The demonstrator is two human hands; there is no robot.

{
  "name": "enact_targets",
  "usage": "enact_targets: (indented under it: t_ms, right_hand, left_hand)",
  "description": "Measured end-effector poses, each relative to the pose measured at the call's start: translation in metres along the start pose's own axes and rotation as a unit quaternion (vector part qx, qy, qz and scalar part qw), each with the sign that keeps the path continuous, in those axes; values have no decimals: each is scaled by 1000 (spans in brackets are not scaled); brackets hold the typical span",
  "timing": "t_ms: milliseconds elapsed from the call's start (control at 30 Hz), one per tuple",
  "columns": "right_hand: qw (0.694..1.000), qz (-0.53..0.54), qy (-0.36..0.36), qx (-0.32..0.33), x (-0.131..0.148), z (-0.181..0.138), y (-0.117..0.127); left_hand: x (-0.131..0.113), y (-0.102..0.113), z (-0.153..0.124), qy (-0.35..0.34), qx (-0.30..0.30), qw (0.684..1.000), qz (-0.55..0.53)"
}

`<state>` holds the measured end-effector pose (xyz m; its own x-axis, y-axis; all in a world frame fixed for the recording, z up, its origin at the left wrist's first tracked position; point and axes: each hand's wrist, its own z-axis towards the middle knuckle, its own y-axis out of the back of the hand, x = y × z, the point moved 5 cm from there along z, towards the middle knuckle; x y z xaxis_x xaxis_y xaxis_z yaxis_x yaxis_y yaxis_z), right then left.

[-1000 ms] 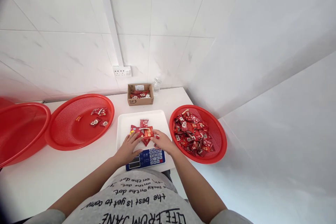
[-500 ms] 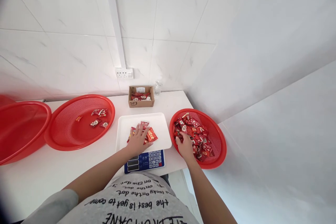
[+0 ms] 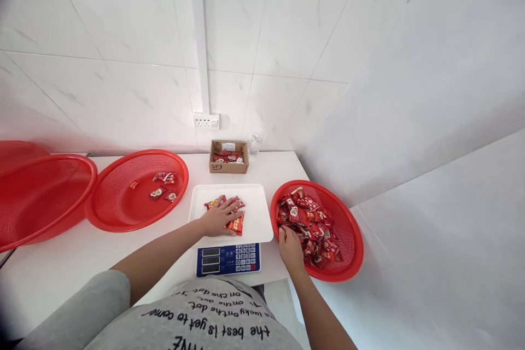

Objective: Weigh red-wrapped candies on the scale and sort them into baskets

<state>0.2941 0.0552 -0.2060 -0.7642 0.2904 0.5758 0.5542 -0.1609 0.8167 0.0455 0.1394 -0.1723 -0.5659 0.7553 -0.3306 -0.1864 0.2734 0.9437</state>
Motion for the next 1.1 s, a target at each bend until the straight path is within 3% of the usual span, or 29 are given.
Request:
enact_targets:
  t_ms: [100, 233, 300, 533, 767, 933, 1000, 1033, 1100]
  right_hand:
    - [1000, -9, 4, 3, -2, -1, -2]
    - [1000, -14, 5, 7, -3, -1, -4]
    - [1000, -16, 3, 12, -2, -1, -4]
    - [1000, -21, 14, 14, 6, -3, -1]
    - [999, -27, -7, 28, 7, -4, 0]
    - [998, 21, -48, 34, -2, 1, -1]
    - [995, 62, -75, 11, -7, 3, 2]
    - [993, 84, -85, -13, -9, 2, 6]
    - [985, 128, -83, -74, -6, 0, 17]
  left_hand:
    - [13, 10, -8, 17, -19, 1000, -17]
    - [32, 9, -21, 174, -80, 981, -41]
    - [35, 3, -26, 215, -87, 971, -61]
    - [48, 6, -27, 280, -133, 941, -136]
    - [51, 21, -25, 292, -163, 921, -200]
    - [49, 33, -24, 304, -224, 892, -247]
    - [53, 43, -30, 332, -286, 841, -318]
    - [56, 47, -35, 341, -318, 795, -388]
    - [56, 51, -44, 326, -350, 668, -570]
